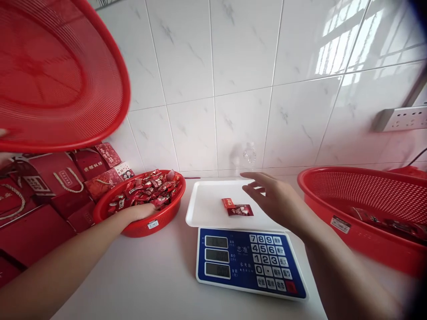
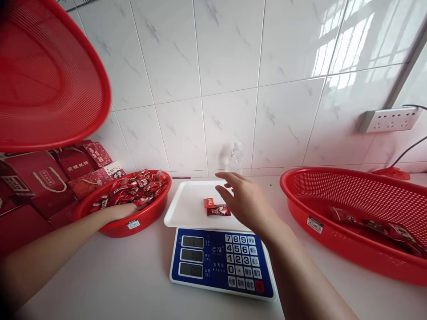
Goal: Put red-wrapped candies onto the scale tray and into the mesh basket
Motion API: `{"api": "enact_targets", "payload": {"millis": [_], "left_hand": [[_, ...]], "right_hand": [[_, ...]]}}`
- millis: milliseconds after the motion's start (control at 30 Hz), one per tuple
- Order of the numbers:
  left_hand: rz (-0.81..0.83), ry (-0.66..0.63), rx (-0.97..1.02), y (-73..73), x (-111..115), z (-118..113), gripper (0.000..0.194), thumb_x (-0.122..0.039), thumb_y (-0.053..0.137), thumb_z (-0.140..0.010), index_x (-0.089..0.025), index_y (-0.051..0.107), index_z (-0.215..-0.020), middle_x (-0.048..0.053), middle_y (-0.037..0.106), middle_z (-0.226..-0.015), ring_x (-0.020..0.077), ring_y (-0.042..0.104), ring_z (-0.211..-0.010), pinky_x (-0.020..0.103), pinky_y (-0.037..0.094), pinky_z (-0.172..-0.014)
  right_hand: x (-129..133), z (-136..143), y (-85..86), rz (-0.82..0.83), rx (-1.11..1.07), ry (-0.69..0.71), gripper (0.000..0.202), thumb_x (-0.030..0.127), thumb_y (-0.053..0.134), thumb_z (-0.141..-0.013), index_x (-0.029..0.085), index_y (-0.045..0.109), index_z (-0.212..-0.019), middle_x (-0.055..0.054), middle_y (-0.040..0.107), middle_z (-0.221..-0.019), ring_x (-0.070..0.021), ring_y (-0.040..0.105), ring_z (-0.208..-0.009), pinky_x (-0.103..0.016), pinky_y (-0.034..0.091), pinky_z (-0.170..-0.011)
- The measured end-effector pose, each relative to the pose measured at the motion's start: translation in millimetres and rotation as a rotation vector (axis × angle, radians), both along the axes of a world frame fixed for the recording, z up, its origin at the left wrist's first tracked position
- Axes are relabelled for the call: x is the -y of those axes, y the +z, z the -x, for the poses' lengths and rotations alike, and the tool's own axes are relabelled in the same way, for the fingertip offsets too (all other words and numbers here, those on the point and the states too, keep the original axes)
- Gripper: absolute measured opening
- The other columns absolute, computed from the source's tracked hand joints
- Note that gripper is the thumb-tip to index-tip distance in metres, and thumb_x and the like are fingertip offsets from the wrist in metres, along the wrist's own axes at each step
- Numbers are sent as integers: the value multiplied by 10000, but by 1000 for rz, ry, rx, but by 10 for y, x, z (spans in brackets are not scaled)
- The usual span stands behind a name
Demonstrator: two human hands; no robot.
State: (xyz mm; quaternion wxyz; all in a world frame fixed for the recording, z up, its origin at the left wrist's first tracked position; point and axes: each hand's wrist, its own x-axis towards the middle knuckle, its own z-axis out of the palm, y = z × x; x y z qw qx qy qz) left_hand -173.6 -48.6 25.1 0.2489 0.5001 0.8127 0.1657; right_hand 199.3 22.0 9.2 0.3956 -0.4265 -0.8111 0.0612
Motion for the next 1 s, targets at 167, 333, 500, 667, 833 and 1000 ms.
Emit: {"api": "enact_targets", "payload": {"millis": [167, 333, 500, 667, 833, 1000], "left_hand": [[80, -165, 102, -535, -314, -233, 381, -493, 585, -646, -240, 674, -917, 32, 724, -884, 248, 654, -812, 305, 502, -721], [47, -188, 60, -331, -225, -100, 221, -431, 522, -697, -250, 615, -785, -7, 692, -790, 213, 636, -731, 273, 481, -625], [-10, -235, 11, -153, -148, -24, 189, -393, 480, -737, -233, 502, -639, -17, 613, -645, 183, 585, -684, 256, 449, -656], [-67, -241, -34, 52, -144, 50, 235, -351, 411, -781, -220, 515, -617, 4, 619, -733, 184, 563, -772, 265, 427, -725], [-192, -301, -64, 295, -236, -167, 233, -352, 422, -803, -206, 529, -657, 10, 595, -714, 165, 527, -664, 286, 411, -664], [-255, -460, 75, 457, -389, -852, 183, -314, 474, -778, -181, 550, -680, 11, 583, -681, 131, 500, -591, 265, 392, -579]], "right_hand": [[-15, -4, -5, -2, 4, -5, 314, 331, 473, -849, 252, 603, -1124, -52, 712, -925, -216, 685, -741, -340, 540, -593], [-21, -21, 13, 15, 18, -9, 332, 332, 471, -852, 228, 600, -1139, -62, 711, -951, -216, 682, -755, -343, 540, -617], [-12, -33, 20, 21, 23, -9, 339, 334, 465, -854, 227, 597, -1147, -64, 711, -965, -223, 679, -767, -349, 538, -620], [-9, -12, 20, 55, 18, -3, 335, 323, 475, -850, 217, 601, -1142, -69, 712, -954, -229, 678, -785, -359, 539, -649], [-14, 49, -14, 76, -16, 35, 311, 316, 487, -850, 237, 600, -1129, -54, 704, -965, -221, 673, -818, -357, 542, -667], [35, 147, -58, 229, -179, 201, 369, 339, 499, -860, 258, 537, -1218, -92, 646, -1102, -208, 652, -862, -320, 551, -600]]}}
